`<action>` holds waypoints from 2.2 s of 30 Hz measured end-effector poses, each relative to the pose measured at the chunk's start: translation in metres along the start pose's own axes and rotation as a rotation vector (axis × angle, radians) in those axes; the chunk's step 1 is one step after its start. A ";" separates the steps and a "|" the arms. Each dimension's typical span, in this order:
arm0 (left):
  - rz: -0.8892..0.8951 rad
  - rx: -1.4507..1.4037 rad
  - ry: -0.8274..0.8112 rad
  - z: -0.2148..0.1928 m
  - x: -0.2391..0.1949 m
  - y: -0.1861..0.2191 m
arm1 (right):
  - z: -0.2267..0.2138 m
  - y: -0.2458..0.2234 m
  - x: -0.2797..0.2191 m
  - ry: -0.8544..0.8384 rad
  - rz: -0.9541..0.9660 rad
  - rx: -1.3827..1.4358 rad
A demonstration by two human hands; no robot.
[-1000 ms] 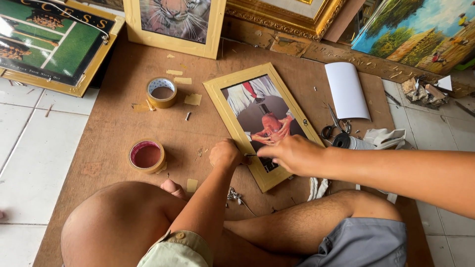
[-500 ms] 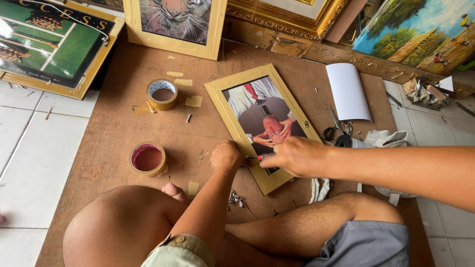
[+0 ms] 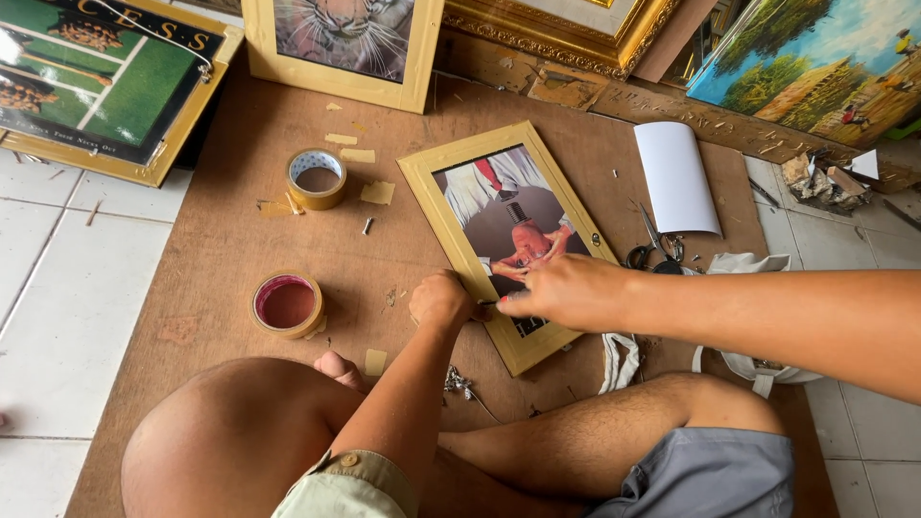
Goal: The person sits on the floor and uses a screwdriver to tighten screws into the back of a wooden picture frame. They then measure and cut a length of hanging wire with scissors and attach it to the frame's mounting points.
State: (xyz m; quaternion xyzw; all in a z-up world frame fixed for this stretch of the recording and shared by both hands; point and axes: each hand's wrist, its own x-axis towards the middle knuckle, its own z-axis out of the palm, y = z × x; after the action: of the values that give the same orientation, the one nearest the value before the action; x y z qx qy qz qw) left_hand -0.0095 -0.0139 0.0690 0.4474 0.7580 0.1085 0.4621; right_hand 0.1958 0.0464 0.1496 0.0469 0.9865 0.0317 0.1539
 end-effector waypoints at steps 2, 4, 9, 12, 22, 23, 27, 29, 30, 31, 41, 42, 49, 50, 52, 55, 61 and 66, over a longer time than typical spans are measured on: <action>-0.003 0.006 -0.004 0.003 0.001 0.000 | 0.038 -0.003 0.013 -0.087 0.555 0.374; -0.002 0.016 -0.004 0.004 0.004 0.001 | 0.044 -0.013 0.018 -0.161 1.115 0.744; 0.021 0.047 -0.020 0.003 0.004 -0.001 | -0.023 -0.011 0.011 -0.172 1.275 1.153; 0.016 0.031 -0.023 -0.001 -0.002 0.002 | -0.027 -0.002 -0.010 -0.159 0.263 0.147; -0.042 0.039 0.000 0.005 0.002 0.004 | 0.041 -0.014 0.004 0.215 1.390 1.540; -0.034 0.039 0.000 0.004 -0.001 0.006 | 0.030 -0.011 0.003 0.113 1.341 1.487; 0.014 0.033 -0.001 0.007 0.002 0.000 | -0.053 -0.012 0.009 -0.203 0.446 0.344; 0.006 0.024 0.007 0.005 0.000 -0.001 | -0.036 0.000 0.009 -0.124 0.156 0.080; 0.003 0.014 0.013 0.002 0.000 0.001 | -0.029 0.007 0.008 -0.043 -0.130 -0.184; 0.000 0.013 0.012 0.003 0.000 0.002 | -0.022 0.007 0.010 -0.044 -0.132 -0.182; 0.008 0.033 0.021 0.033 0.037 -0.014 | -0.008 -0.008 0.005 -0.109 1.186 1.105; 0.036 0.039 0.015 0.029 0.033 -0.015 | -0.020 -0.004 0.008 -0.244 0.916 0.699; -0.019 0.022 0.035 0.026 0.028 -0.010 | -0.010 0.004 0.017 -0.076 0.056 0.158; -0.011 0.037 0.025 0.026 0.029 -0.009 | -0.021 -0.005 0.022 -0.139 0.334 0.286; 0.006 0.052 0.020 0.025 0.027 -0.006 | -0.024 -0.018 0.028 -0.195 0.619 0.405; -0.032 0.061 0.031 0.032 0.029 -0.006 | 0.009 -0.023 0.021 -0.063 1.036 0.683; 0.061 -0.101 0.065 0.060 0.044 -0.035 | 0.053 -0.035 -0.042 0.263 1.216 1.353; -0.077 -0.338 0.176 0.151 0.125 -0.079 | 0.096 -0.022 -0.073 0.953 1.272 1.628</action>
State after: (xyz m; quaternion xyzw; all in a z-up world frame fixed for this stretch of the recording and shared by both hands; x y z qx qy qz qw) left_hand 0.0439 0.0006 -0.1351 0.3229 0.7829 0.2553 0.4664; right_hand 0.2922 0.0213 0.0787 0.6082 0.4692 -0.5316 -0.3568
